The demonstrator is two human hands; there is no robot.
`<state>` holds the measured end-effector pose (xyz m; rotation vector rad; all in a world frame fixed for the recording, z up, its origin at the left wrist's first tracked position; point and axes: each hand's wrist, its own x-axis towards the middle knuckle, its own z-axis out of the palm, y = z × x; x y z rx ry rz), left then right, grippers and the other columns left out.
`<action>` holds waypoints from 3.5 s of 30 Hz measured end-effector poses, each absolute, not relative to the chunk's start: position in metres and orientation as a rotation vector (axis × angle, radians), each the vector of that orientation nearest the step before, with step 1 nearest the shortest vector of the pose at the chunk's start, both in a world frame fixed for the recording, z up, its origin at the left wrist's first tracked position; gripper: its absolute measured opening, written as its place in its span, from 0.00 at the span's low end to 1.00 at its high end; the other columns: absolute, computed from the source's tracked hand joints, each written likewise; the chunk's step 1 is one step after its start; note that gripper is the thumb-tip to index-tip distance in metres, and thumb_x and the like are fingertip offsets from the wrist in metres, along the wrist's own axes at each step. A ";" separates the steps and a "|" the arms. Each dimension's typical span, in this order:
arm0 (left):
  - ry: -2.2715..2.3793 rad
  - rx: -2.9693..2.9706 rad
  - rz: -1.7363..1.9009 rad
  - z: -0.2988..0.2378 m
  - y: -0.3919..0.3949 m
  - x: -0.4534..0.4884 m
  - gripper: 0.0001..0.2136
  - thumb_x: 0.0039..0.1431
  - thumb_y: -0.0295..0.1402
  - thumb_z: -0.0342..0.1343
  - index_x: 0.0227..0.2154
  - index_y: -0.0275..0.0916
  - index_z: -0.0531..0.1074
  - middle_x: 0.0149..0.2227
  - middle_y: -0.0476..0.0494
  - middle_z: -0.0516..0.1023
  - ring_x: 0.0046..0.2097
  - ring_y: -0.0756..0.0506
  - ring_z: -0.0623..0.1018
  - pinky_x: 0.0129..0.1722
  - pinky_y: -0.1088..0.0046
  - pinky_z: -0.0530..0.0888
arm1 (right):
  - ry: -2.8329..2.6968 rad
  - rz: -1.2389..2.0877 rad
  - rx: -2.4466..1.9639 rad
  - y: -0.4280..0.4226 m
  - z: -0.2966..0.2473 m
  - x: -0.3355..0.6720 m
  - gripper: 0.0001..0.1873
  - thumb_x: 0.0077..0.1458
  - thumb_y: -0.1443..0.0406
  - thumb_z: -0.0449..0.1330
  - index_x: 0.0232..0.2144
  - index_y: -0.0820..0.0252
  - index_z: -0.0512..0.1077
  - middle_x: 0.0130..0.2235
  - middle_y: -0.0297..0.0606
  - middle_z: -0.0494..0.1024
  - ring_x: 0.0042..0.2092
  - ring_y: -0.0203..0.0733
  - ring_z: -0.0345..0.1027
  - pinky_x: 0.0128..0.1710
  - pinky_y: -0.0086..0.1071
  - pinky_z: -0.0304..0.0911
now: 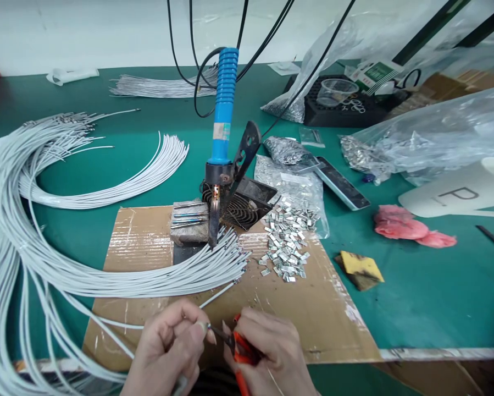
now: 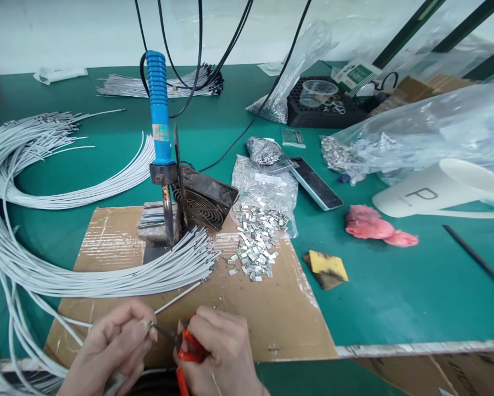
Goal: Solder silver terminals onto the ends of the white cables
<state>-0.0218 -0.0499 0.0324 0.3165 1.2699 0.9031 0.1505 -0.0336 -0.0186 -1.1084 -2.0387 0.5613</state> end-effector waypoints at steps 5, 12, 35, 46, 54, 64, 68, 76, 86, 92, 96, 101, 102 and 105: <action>1.245 0.315 0.919 0.031 -0.051 -0.023 0.28 0.38 0.58 0.75 0.23 0.35 0.78 0.14 0.59 0.60 0.17 0.60 0.48 0.15 0.86 0.51 | -2.053 0.525 -1.097 -0.032 -0.019 0.152 0.21 0.56 0.74 0.58 0.18 0.56 0.54 0.19 0.26 0.57 0.20 0.29 0.51 0.20 0.27 0.46; 1.194 0.260 0.898 0.034 -0.048 -0.022 0.26 0.38 0.54 0.78 0.23 0.34 0.77 0.14 0.59 0.61 0.17 0.60 0.49 0.15 0.86 0.51 | -2.067 0.566 -1.088 -0.030 -0.018 0.153 0.20 0.54 0.73 0.58 0.20 0.55 0.51 0.20 0.26 0.56 0.19 0.29 0.52 0.20 0.28 0.45; 1.229 0.231 0.943 0.029 -0.046 -0.022 0.26 0.37 0.55 0.77 0.23 0.36 0.77 0.14 0.64 0.52 0.18 0.59 0.43 0.13 0.87 0.53 | -1.407 0.603 -1.320 -0.044 -0.050 0.160 0.26 0.70 0.71 0.52 0.18 0.55 0.54 0.15 0.25 0.57 0.16 0.31 0.51 0.16 0.26 0.51; 1.257 0.329 0.949 0.029 -0.048 -0.020 0.27 0.41 0.57 0.75 0.25 0.37 0.75 0.14 0.62 0.57 0.17 0.59 0.48 0.15 0.86 0.54 | -1.926 0.655 -1.148 -0.038 -0.034 0.147 0.20 0.55 0.74 0.60 0.18 0.56 0.55 0.21 0.26 0.56 0.21 0.31 0.51 0.21 0.29 0.46; 1.264 0.314 0.956 0.030 -0.048 -0.019 0.27 0.39 0.57 0.76 0.24 0.35 0.77 0.18 0.57 0.66 0.17 0.60 0.50 0.14 0.86 0.54 | -2.016 0.567 -1.125 -0.032 -0.028 0.150 0.20 0.56 0.73 0.58 0.19 0.55 0.54 0.20 0.26 0.57 0.20 0.30 0.52 0.20 0.28 0.47; 1.185 0.238 0.934 0.030 -0.047 -0.020 0.26 0.38 0.54 0.78 0.23 0.35 0.77 0.13 0.60 0.61 0.17 0.60 0.47 0.14 0.88 0.53 | -2.062 0.458 -1.096 -0.031 -0.025 0.153 0.21 0.58 0.73 0.60 0.19 0.56 0.56 0.20 0.27 0.57 0.21 0.31 0.50 0.22 0.30 0.45; 1.192 0.219 0.922 0.029 -0.047 -0.021 0.26 0.36 0.54 0.78 0.23 0.35 0.77 0.15 0.59 0.64 0.16 0.61 0.47 0.13 0.88 0.54 | -2.052 0.460 -1.088 -0.032 -0.030 0.156 0.19 0.59 0.74 0.62 0.21 0.57 0.59 0.22 0.27 0.59 0.23 0.32 0.52 0.24 0.30 0.47; 1.147 0.179 0.894 0.031 -0.045 -0.021 0.25 0.37 0.52 0.79 0.23 0.36 0.76 0.12 0.63 0.57 0.17 0.59 0.45 0.13 0.88 0.53 | -2.018 0.434 -1.056 -0.029 -0.031 0.155 0.20 0.59 0.75 0.61 0.21 0.57 0.59 0.22 0.27 0.59 0.23 0.32 0.50 0.23 0.31 0.46; 1.174 0.212 0.933 0.030 -0.048 -0.016 0.25 0.35 0.53 0.79 0.23 0.36 0.78 0.15 0.60 0.61 0.17 0.60 0.47 0.13 0.89 0.54 | -1.784 0.353 -1.107 -0.043 -0.045 0.134 0.19 0.55 0.76 0.60 0.20 0.56 0.59 0.21 0.26 0.56 0.21 0.32 0.47 0.21 0.32 0.43; 1.204 0.176 0.948 0.026 -0.048 -0.020 0.24 0.38 0.53 0.78 0.24 0.38 0.77 0.14 0.66 0.49 0.18 0.59 0.42 0.13 0.88 0.52 | -1.441 0.429 -1.320 -0.042 -0.050 0.155 0.23 0.66 0.76 0.54 0.21 0.55 0.57 0.17 0.24 0.58 0.17 0.30 0.53 0.18 0.25 0.52; 1.249 0.235 0.978 0.024 -0.047 -0.019 0.26 0.38 0.55 0.77 0.23 0.37 0.76 0.14 0.65 0.48 0.19 0.58 0.42 0.13 0.88 0.52 | -1.549 0.548 -1.332 -0.039 -0.042 0.163 0.22 0.62 0.73 0.62 0.20 0.56 0.57 0.19 0.24 0.59 0.18 0.29 0.53 0.18 0.25 0.49; 1.307 0.330 0.976 0.026 -0.048 -0.015 0.28 0.40 0.59 0.74 0.24 0.37 0.76 0.15 0.64 0.51 0.19 0.58 0.45 0.15 0.86 0.53 | -1.823 0.678 -1.231 -0.042 -0.036 0.149 0.19 0.56 0.74 0.60 0.21 0.56 0.55 0.22 0.26 0.57 0.21 0.30 0.54 0.21 0.26 0.48; 1.315 0.337 0.974 0.026 -0.049 -0.015 0.28 0.40 0.59 0.74 0.24 0.37 0.75 0.15 0.63 0.51 0.19 0.58 0.45 0.15 0.86 0.53 | -1.864 0.690 -1.219 -0.042 -0.035 0.148 0.19 0.55 0.74 0.60 0.21 0.56 0.55 0.22 0.26 0.58 0.22 0.30 0.55 0.22 0.27 0.48; 1.321 0.349 0.974 0.026 -0.050 -0.014 0.28 0.41 0.59 0.74 0.25 0.37 0.75 0.16 0.63 0.52 0.19 0.58 0.46 0.16 0.86 0.53 | -1.944 0.694 -1.190 -0.041 -0.034 0.150 0.18 0.54 0.74 0.59 0.21 0.56 0.54 0.22 0.27 0.59 0.22 0.31 0.55 0.22 0.28 0.47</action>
